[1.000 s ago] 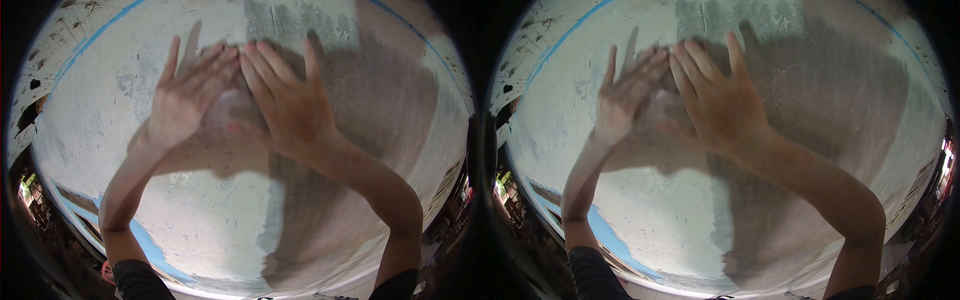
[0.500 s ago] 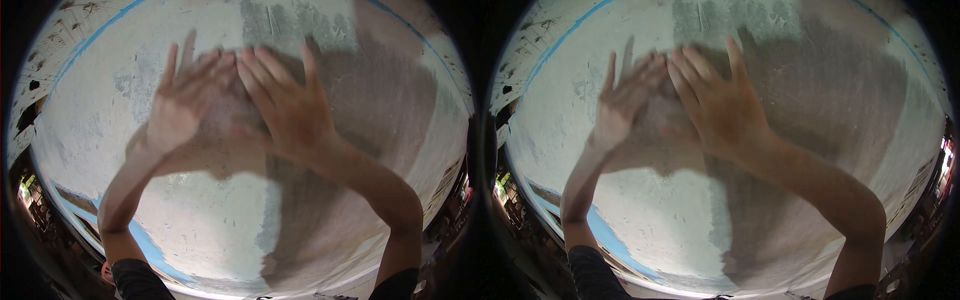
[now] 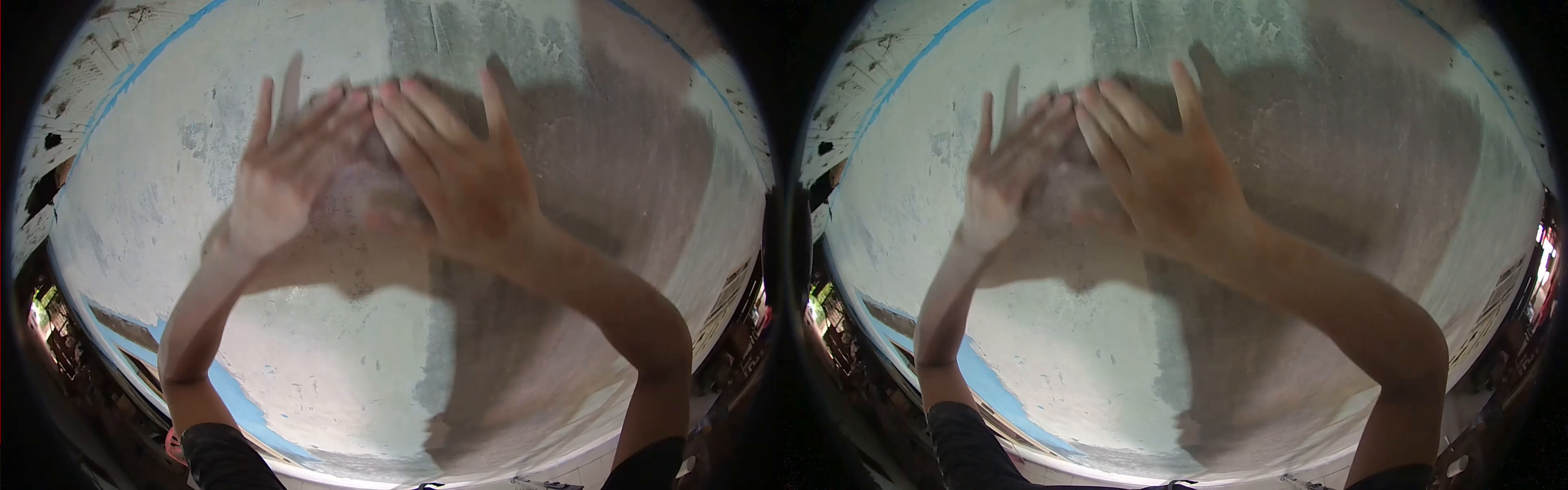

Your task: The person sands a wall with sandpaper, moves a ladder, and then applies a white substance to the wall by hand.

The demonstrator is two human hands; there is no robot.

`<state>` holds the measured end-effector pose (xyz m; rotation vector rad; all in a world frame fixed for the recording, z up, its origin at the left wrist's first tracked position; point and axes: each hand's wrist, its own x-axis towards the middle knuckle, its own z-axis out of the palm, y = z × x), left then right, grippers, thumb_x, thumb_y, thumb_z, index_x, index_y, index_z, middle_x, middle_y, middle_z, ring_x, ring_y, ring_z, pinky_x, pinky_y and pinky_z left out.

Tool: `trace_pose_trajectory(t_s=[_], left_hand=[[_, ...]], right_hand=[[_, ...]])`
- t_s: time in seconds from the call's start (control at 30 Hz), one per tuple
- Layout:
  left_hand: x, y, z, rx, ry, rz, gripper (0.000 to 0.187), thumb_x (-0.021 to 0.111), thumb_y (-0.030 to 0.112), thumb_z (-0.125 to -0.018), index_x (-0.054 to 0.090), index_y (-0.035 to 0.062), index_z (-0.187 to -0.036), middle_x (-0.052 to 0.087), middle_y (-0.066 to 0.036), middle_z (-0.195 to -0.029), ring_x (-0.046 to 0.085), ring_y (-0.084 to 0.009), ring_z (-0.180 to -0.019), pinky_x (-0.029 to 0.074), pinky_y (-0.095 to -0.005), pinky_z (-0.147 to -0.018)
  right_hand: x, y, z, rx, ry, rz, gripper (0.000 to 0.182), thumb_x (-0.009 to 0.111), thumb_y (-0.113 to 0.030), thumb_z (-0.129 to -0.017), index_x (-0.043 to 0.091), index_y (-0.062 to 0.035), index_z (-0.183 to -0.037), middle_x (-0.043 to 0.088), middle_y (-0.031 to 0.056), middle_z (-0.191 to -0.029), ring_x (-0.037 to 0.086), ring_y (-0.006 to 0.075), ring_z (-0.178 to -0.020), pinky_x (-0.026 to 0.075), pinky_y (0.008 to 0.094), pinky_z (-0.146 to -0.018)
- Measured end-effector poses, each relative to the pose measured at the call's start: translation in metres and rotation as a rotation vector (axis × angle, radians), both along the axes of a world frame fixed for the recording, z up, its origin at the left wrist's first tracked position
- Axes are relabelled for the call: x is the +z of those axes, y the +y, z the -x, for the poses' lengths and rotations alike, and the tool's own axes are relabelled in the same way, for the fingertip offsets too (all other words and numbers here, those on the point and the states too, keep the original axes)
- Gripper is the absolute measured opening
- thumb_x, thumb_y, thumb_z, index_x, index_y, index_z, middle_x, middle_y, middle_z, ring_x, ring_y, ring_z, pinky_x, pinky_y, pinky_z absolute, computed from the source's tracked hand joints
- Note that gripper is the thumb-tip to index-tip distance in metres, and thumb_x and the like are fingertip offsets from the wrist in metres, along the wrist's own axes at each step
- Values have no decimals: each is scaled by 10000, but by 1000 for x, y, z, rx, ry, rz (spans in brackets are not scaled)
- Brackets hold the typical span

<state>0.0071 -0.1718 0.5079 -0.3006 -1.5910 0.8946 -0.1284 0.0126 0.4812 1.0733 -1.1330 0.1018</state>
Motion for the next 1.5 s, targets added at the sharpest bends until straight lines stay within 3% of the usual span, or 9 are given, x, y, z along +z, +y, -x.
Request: trace_pose_trajectory(t_s=[0.17, 0.37, 0.63, 0.9, 1.13, 1.2, 1.3, 1.4, 1.5], left_hand=[[13, 2, 2, -5, 39, -7, 404, 671, 258, -898, 655, 155, -1288, 637, -20, -1351, 567, -200, -1301, 262, -585, -1204], [-59, 2, -7, -24, -153, -88, 341, 650, 235, -914, 676, 138, -1240, 642, -40, -1344, 561, -204, -1308, 265, -615, -1192], [23, 2, -1, 11, 70, -7, 413, 698, 263, -891, 644, 175, -1291, 649, 10, -1332, 547, -191, -1319, 223, -602, -1214], [-52, 2, -7, -26, -120, -80, 382, 695, 250, -888, 662, 207, -1266, 653, 3, -1326, 558, -183, -1308, 234, -588, -1216], [21, 7, -1, 8, 74, 10, 361, 681, 203, -894, 674, 155, -1251, 666, 4, -1310, 571, -190, -1297, 270, -572, -1203], [16, 4, -3, 7, 41, 19, 374, 684, 200, -890, 670, 161, -1262, 661, 3, -1319, 566, -185, -1302, 265, -573, -1205], [-20, 1, -3, 21, -9, 18, 387, 689, 187, -883, 666, 162, -1269, 651, -4, -1334, 555, -184, -1314, 253, -571, -1211], [-56, 2, -10, -33, -143, -64, 394, 699, 181, -876, 666, 160, -1268, 651, -5, -1335, 554, -191, -1315, 248, -572, -1212], [-28, 5, -6, -3, -84, -58, 399, 706, 181, -875, 664, 161, -1271, 654, 0, -1330, 557, -197, -1312, 246, -573, -1213]], right_hand=[[16, -2, -7, 6, -79, 3, 874, 476, -722, -903, 454, -47, -1458, 419, 118, -1536, 384, 230, -1429, 182, 662, -1173], [-50, 15, -11, 0, -171, -130, 864, 487, -720, -901, 459, -57, -1455, 414, 117, -1539, 367, 252, -1442, 179, 659, -1177], [20, -7, -8, 73, -48, 34, 830, 544, -675, -901, 486, -35, -1427, 440, 114, -1518, 381, 253, -1429, 203, 672, -1163], [-56, 14, -13, 46, -165, -129, 865, 491, -702, -905, 501, -1, -1411, 452, 110, -1507, 398, 247, -1408, 209, 669, -1162], [17, -6, -12, -43, -41, 58, 861, 493, -732, -885, 520, -44, -1403, 463, 92, -1506, 390, 241, -1423, 173, 672, -1172], [16, -5, -13, 11, -36, 65, 850, 487, -709, -900, 550, -6, -1373, 492, 116, -1470, 412, 250, -1401, 183, 655, -1176], [-23, 1, -19, -90, -127, -31, 880, 514, -740, -871, 502, -51, -1418, 427, 117, -1536, 368, 253, -1442, 178, 667, -1172], [-55, 11, -19, 67, -172, -113, 840, 506, -698, -897, 571, 11, -1345, 500, 143, -1458, 418, 252, -1398, 191, 646, -1178], [-30, 3, -14, 62, -114, -53, 844, 520, -695, -893, 570, 19, -1341, 501, 140, -1457, 421, 254, -1395, 200, 646, -1175]])
